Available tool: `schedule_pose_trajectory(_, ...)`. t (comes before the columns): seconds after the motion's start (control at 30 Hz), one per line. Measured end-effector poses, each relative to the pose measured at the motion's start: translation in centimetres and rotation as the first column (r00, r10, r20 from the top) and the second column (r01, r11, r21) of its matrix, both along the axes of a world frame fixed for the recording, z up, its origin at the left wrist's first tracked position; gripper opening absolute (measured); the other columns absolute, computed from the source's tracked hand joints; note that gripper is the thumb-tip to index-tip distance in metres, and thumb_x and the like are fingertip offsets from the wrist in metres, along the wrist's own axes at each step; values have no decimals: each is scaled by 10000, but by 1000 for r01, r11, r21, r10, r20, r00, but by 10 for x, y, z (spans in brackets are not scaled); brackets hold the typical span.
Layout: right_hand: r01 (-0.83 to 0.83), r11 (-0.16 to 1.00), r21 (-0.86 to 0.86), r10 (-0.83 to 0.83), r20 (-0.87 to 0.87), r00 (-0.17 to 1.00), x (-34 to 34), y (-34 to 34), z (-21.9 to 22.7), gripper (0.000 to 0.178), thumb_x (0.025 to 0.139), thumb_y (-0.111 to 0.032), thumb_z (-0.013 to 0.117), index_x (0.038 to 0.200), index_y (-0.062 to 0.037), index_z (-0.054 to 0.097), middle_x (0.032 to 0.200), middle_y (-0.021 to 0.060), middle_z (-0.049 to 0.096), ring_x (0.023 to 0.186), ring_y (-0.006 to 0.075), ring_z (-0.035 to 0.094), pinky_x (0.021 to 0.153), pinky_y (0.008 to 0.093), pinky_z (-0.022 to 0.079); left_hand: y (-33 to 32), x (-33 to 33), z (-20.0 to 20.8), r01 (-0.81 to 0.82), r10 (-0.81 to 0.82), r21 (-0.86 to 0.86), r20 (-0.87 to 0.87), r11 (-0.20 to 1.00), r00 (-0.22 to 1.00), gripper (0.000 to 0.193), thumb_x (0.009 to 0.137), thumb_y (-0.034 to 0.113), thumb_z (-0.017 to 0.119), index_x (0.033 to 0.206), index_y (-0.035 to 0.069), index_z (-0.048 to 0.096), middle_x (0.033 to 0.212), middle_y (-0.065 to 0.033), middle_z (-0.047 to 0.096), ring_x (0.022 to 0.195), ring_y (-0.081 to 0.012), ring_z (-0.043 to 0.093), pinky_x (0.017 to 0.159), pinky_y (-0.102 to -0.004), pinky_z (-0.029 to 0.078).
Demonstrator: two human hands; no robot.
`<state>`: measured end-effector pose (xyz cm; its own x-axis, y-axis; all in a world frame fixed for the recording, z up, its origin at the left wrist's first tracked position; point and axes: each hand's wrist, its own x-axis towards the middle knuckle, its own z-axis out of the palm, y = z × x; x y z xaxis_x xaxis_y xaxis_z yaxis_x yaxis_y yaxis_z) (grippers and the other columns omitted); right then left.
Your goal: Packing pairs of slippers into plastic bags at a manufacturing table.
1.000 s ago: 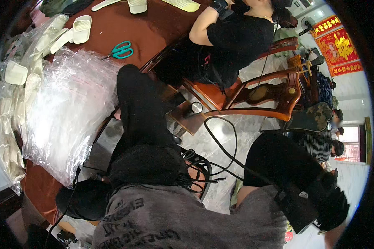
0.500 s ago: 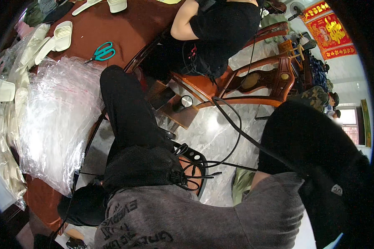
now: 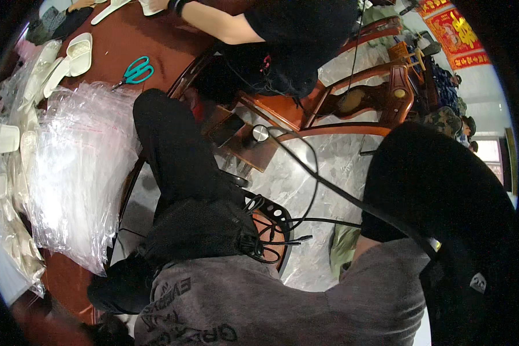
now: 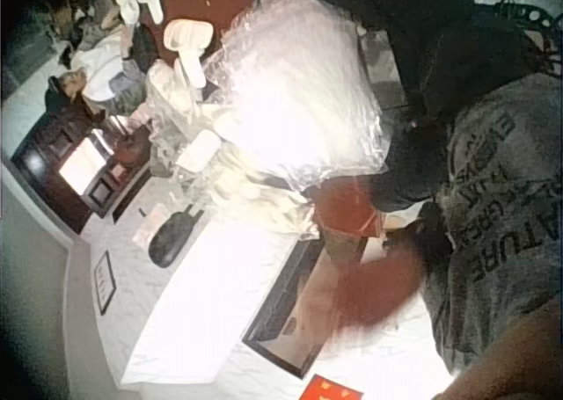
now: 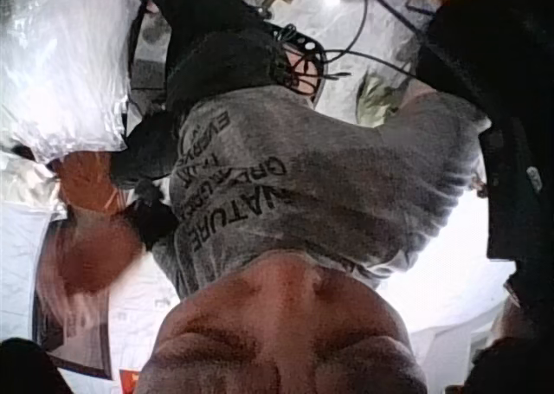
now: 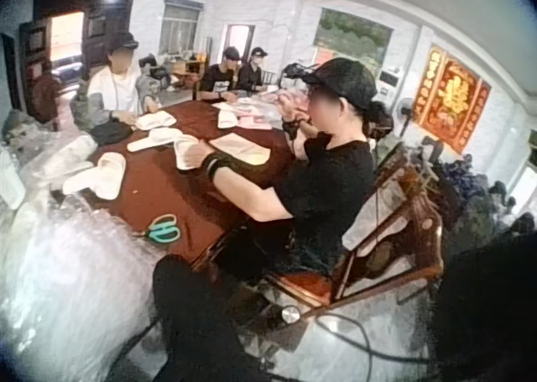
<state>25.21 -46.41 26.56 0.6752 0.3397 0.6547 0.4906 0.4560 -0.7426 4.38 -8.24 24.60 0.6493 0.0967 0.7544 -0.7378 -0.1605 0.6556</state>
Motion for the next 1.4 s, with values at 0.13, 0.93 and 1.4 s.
schedule_pose_trajectory(0.13, -39, 999, 34, 40, -23, 999, 1, -4, 0, 103, 915, -148, 525, 964, -61, 550, 795, 71, 601, 650, 149, 575, 624, 293, 475, -97, 95, -68, 282, -46, 119, -855, 952, 517, 131, 865, 25, 590, 986, -2, 633, 936, -144, 647, 851, -280, 629, 762, -373, 493)
schedule_pose_trajectory(0.93, -293, 903, 313, 346, -130, 929, 37, 9, -18, 72, 917, -141, 518, 921, -78, 554, 732, 31, 593, 649, 112, 555, 628, 285, 456, -202, 150, -169, 201, -589, -570, -807, 796, 43, 153, 978, 93, 482, 1027, -33, 552, 911, -123, 673, 702, -171, 686, 597, -222, 497)
schedule_pose_trajectory(1.4, -397, 808, 435, 495, -137, 858, 59, 32, -12, 68, 918, -136, 514, 896, -88, 557, 695, 7, 588, 649, 90, 544, 630, 280, 445, -191, 144, -184, 150, -712, -696, -689, 702, 135, 132, 975, 90, 498, 1046, -11, 546, 864, -108, 656, 742, -192, 682, 652, -275, 545)
